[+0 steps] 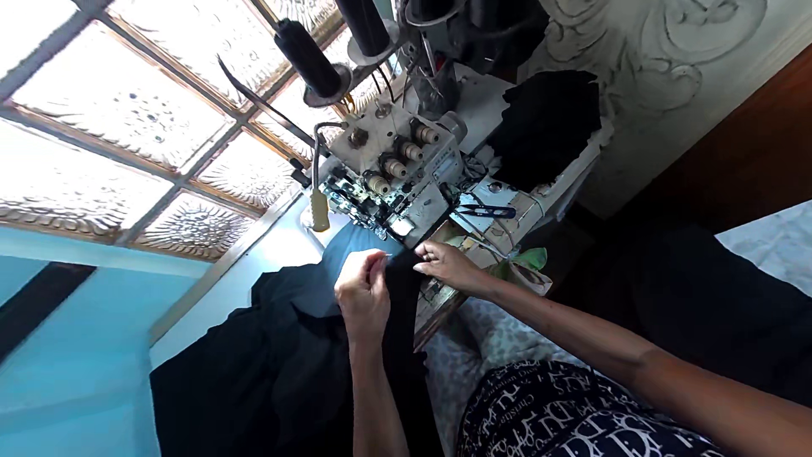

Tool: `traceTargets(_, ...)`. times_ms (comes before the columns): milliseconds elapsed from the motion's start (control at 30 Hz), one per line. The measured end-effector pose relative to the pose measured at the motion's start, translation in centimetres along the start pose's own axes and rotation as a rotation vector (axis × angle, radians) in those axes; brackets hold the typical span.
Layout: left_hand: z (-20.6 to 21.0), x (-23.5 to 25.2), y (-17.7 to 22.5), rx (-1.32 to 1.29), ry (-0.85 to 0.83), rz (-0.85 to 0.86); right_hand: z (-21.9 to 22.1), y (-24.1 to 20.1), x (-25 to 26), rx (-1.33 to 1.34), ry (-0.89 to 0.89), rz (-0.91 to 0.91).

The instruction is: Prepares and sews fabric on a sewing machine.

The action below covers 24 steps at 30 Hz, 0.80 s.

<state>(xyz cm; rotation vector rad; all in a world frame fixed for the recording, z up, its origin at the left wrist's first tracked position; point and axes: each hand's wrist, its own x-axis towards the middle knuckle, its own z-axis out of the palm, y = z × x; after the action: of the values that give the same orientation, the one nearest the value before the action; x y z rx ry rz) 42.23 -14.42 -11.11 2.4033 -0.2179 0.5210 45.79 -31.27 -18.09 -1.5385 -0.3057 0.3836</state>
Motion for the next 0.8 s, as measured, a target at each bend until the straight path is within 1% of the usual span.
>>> traceTargets(67, 0.5, 0.9, -0.7, 0.041, -0.041, 0.035, 0.0, -0.4, -1.2, -0.005, 0.026, 0.066)
traceTargets(133, 1.0, 1.5, -1.2, 0.04, -0.045, 0.044, -0.1, -0.8, -2.6, 0.011, 0.055, 0.115)
traceTargets(233, 1.6, 2.0, -1.5, 0.054, -0.017, 0.042, 0.4, -1.0, -4.2, 0.081, 0.113, 0.107)
traceTargets(467, 2.8, 1.4, -1.9, 0.087, 0.107, 0.03, 1.5, -0.5, -5.8, 0.209, 0.133, 0.084)
traceTargets(533, 3.2, 1.3, -2.0, 0.102, 0.138, 0.082, 1.6, -0.6, -6.0, 0.236, 0.147, 0.085)
traceTargets(600, 3.3, 1.2, -1.8, 0.213, 0.123, 0.164, 1.5, -0.9, -6.1, 0.236, 0.148, 0.088)
traceTargets(667, 3.1, 1.1, -1.2, 0.369, 0.065, 0.216, 1.4, -1.2, -6.3, 0.219, 0.14, 0.08)
traceTargets(733, 2.9, 0.6, -0.4, 0.513, 0.013, 0.259, 1.3, -1.2, -6.6, 0.196, 0.135, 0.057)
traceTargets(800, 3.0, 0.0, 0.0, 0.602, -0.012, 0.282, 1.2, -1.2, -6.8, 0.176, 0.135, 0.037)
